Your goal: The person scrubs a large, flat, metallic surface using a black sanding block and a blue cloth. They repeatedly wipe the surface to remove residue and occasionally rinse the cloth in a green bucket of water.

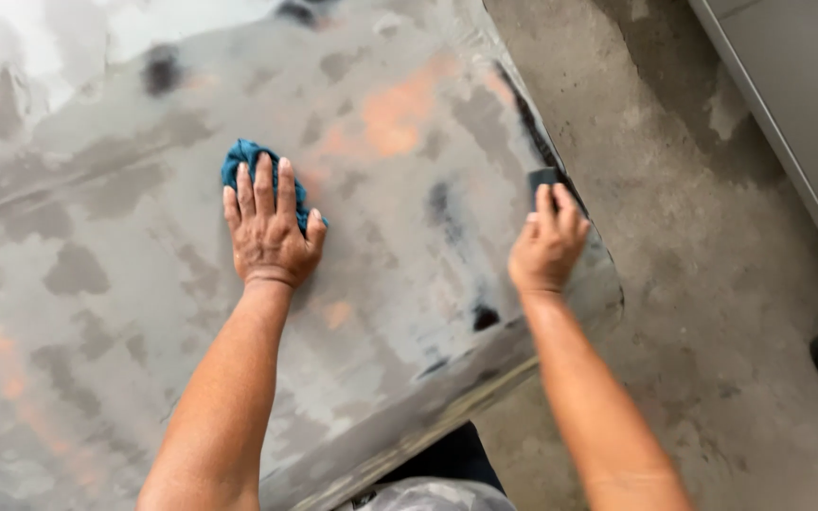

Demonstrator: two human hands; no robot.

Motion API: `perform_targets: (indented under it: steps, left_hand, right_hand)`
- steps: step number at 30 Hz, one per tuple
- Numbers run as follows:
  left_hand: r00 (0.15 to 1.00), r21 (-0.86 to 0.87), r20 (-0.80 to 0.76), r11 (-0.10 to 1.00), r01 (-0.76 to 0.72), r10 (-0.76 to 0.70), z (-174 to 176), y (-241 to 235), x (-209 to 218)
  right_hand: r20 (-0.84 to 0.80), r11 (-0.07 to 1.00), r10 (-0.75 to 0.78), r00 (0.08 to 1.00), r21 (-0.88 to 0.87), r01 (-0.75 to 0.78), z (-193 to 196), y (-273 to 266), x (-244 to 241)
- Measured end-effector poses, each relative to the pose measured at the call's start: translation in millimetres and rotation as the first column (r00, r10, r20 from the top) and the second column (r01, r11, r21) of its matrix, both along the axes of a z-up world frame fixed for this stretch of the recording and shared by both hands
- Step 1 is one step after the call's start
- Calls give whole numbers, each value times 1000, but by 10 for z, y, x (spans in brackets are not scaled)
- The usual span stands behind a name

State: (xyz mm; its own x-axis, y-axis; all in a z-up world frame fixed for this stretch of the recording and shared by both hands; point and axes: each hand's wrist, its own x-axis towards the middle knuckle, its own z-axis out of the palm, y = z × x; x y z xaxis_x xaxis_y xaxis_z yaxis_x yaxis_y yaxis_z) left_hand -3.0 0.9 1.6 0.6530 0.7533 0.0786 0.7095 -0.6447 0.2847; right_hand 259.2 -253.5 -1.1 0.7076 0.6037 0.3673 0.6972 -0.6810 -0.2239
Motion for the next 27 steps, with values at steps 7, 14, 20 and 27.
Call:
perform_targets:
  steps: [7,14,20,27]
  left_hand:
    - [1000,7,-9,1000,4,-4,-54,-165,-102]
    - [999,-48,-47,999,16,-18,-24,-775,-506]
    - [994,-66,-89,995,-71,65,-15,-1474,-549]
    - [993,-110,-111,992,-56,44,0,-2251,526]
  right_hand:
    - [-273,624,757,593,34,-781,243,-329,-1805]
    - [-115,746,642,758,-136,-653,148,-650,-235]
    - [-95,964,251,963,-64,-258,115,-554,356]
    - [-253,912,410,876,113,-394,154,-756,584]
